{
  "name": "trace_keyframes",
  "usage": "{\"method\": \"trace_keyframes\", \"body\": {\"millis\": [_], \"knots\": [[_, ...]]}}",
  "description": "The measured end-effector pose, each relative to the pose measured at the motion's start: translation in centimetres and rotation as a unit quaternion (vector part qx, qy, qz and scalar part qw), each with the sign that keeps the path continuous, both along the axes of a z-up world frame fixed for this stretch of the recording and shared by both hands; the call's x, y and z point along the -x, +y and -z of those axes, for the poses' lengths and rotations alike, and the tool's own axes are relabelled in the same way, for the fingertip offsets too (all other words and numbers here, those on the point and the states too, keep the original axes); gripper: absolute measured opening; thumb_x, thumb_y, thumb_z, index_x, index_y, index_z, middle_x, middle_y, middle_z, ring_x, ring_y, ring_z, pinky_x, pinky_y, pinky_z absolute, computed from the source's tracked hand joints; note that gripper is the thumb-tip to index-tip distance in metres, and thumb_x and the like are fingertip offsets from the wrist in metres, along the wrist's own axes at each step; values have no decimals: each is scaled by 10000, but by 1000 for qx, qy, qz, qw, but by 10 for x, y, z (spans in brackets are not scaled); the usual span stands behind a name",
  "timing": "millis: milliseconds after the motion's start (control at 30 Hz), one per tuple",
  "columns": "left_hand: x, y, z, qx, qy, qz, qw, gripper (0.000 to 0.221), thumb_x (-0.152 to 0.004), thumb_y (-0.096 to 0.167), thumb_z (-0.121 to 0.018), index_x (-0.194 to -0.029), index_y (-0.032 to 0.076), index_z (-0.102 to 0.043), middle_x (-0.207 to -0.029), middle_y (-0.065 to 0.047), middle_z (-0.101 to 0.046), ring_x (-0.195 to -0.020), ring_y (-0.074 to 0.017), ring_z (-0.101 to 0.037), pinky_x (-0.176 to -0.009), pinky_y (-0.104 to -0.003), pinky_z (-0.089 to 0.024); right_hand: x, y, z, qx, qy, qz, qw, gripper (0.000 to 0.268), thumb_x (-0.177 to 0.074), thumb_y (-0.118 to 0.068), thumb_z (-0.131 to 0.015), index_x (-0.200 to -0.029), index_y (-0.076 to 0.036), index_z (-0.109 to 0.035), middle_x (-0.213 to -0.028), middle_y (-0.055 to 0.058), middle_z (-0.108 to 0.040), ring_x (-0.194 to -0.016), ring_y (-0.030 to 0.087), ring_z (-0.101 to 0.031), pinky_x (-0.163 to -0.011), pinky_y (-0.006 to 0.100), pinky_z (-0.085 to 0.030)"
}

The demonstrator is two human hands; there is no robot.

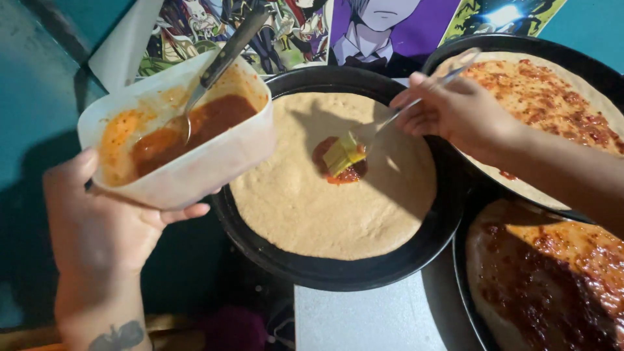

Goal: Spreading tomato sauce onto pizza dough using a spoon and a brush.

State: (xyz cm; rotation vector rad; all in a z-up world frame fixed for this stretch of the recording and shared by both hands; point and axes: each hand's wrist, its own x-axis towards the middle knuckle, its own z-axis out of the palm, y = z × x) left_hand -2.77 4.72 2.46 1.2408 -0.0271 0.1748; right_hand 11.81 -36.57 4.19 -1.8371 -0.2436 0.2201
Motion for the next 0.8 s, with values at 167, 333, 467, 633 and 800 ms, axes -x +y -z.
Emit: {"method": "trace_keyframes", "body": {"millis": [167, 333, 467, 633, 800], "knots": [[21, 10, 5, 50, 11, -12, 999, 782, -969, 489, -417, -1562, -21, -410, -1460, -228, -598, -1174, -466, -653, -736, -590, -618, -16, 4, -10, 93, -68, -19, 993, 492, -1115, -384, -441, -1080, 32, -701, -904, 155, -708, -808, 192, -698, -764, 324, -597], [37, 20, 23, -123, 29, -125, 984, 582, -947, 186, -456, -1466, -78, -436, -1350, -268, -610, -1049, -483, -683, -648, -618, -643, 1, 28, -37, 331, -424, -88, 838, 313, -1120, -186, -505, -1047, 14, -734, -927, 162, -730, -763, 211, -711, -658, 358, -582], [43, 62, 73, -152, 50, -109, 981, 623, -926, 133, -523, -1512, -36, -396, -1419, -247, -564, -1123, -456, -653, -664, -621, -639, 29, 91, -32, 347, -589, -176, 708, 136, -999, -108, -647, -1015, -18, -748, -936, 151, -753, -802, 263, -731, -659, 380, -592], [63, 147, 123, -57, 76, -80, 992, 609, -1014, 247, -506, -1577, 51, -381, -1511, -207, -520, -1166, -434, -634, -657, -619, -627, 31, 128, -53, 360, -513, -202, 753, 272, -1057, -171, -658, -1111, 95, -666, -779, 164, -701, -621, 259, -693, -504, 389, -567], [102, 203, 158, -18, 95, -53, 994, 631, -1013, 249, -529, -1593, 74, -355, -1530, -215, -495, -1176, -446, -631, -692, -633, -626, 18, 121, -36, 485, -594, -178, 616, 217, -1005, -226, -594, -976, -51, -719, -835, 102, -731, -653, 244, -711, -535, 384, -574]]}}
